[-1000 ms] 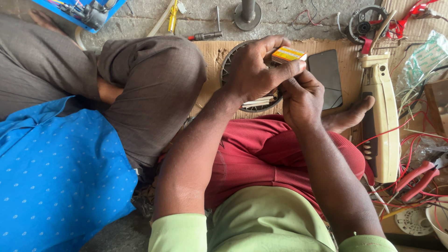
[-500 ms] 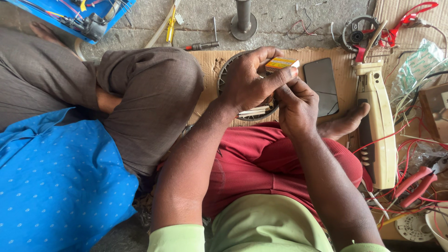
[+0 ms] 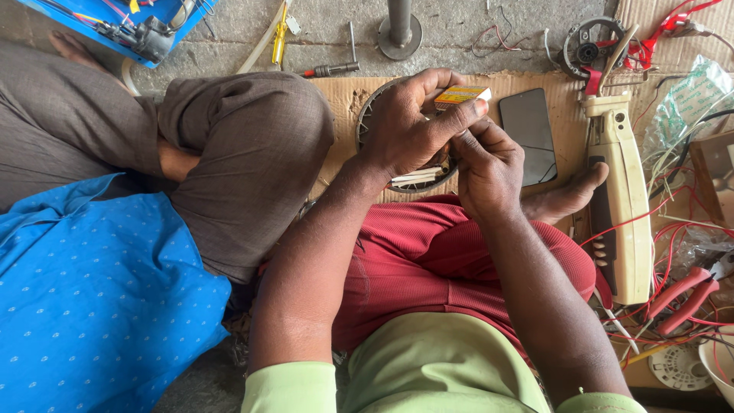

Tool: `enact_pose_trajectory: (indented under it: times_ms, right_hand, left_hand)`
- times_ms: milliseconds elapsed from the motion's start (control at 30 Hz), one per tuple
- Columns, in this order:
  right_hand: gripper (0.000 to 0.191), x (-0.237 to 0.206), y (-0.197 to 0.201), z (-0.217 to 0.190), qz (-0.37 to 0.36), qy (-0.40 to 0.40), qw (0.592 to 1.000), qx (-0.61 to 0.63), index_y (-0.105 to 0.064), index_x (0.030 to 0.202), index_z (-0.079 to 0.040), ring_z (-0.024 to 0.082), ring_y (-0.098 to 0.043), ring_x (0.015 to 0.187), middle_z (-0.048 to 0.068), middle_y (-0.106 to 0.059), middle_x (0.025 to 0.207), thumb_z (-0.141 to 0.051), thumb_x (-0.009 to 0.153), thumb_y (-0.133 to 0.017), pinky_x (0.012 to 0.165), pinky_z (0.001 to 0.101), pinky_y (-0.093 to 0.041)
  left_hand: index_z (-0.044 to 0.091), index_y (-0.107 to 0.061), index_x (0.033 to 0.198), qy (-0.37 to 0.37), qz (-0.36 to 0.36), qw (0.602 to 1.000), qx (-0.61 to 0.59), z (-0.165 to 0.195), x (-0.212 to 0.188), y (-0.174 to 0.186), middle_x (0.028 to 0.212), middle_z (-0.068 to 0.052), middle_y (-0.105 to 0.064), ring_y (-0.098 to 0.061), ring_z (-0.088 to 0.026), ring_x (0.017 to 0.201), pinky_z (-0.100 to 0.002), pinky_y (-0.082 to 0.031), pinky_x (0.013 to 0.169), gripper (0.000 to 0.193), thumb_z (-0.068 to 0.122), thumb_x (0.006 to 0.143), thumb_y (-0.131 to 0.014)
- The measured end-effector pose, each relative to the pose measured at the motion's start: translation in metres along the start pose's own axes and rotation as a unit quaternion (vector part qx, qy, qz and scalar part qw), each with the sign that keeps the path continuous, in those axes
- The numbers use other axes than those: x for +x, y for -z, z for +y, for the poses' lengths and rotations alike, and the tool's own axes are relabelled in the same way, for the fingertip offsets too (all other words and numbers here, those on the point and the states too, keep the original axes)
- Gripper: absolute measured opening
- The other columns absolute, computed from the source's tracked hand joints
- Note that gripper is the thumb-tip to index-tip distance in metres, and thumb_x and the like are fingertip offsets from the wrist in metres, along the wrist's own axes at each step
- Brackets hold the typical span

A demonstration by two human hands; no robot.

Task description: The person repairs a motor by lighting matches to heat components, then stripping and connecting wires by hand and with pliers while working on a cardboard surface on the floor.

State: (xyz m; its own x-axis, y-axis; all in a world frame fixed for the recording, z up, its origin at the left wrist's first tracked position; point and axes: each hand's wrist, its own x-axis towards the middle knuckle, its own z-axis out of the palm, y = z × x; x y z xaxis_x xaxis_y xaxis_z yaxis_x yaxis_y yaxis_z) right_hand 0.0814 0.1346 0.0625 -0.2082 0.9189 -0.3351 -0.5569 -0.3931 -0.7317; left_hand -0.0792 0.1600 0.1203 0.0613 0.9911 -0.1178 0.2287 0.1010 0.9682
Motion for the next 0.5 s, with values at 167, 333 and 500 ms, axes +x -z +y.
enact_pose_trajectory:
  times_ms: [167,333,500]
  right_hand:
    - [0.014,0.0005,0.0001,-0.0001,0.0,0.0,1.0,0.0,-0.068,0.116,0.007,0.012,-0.063,0.091,0.008,-0.07,0.104,0.003,0.103,-0.064,0.084,0.0252,-0.053]
    - [0.021,0.0001,-0.0035,-0.0007,-0.003,-0.003,1.0,0.016,-0.068,0.124,0.008,0.011,-0.063,0.093,0.008,-0.071,0.109,0.003,0.104,-0.064,0.085,0.0243,-0.052]
    - [0.022,-0.0001,-0.0052,-0.0017,-0.006,-0.001,1.0,0.014,-0.067,0.125,0.007,0.012,-0.065,0.096,0.008,-0.071,0.111,0.002,0.104,-0.064,0.088,0.0244,-0.053]
  left_hand:
    - [0.008,-0.073,0.111,-0.01,0.008,1.0,0.01,-0.0025,0.0002,0.0001,0.09,-0.003,-0.078,-0.075,-0.01,0.082,-0.027,-0.062,0.075,0.049,0.052,0.089,-0.072]
    - [0.006,-0.072,0.114,-0.004,0.005,1.0,-0.024,-0.0035,0.0002,0.0005,0.095,-0.005,-0.079,-0.076,-0.011,0.085,-0.027,-0.063,0.078,0.051,0.051,0.09,-0.072]
    - [0.005,-0.071,0.115,-0.013,0.009,1.0,-0.016,-0.0036,0.0,0.0003,0.099,-0.005,-0.079,-0.077,-0.011,0.09,-0.027,-0.062,0.083,0.052,0.051,0.091,-0.072]
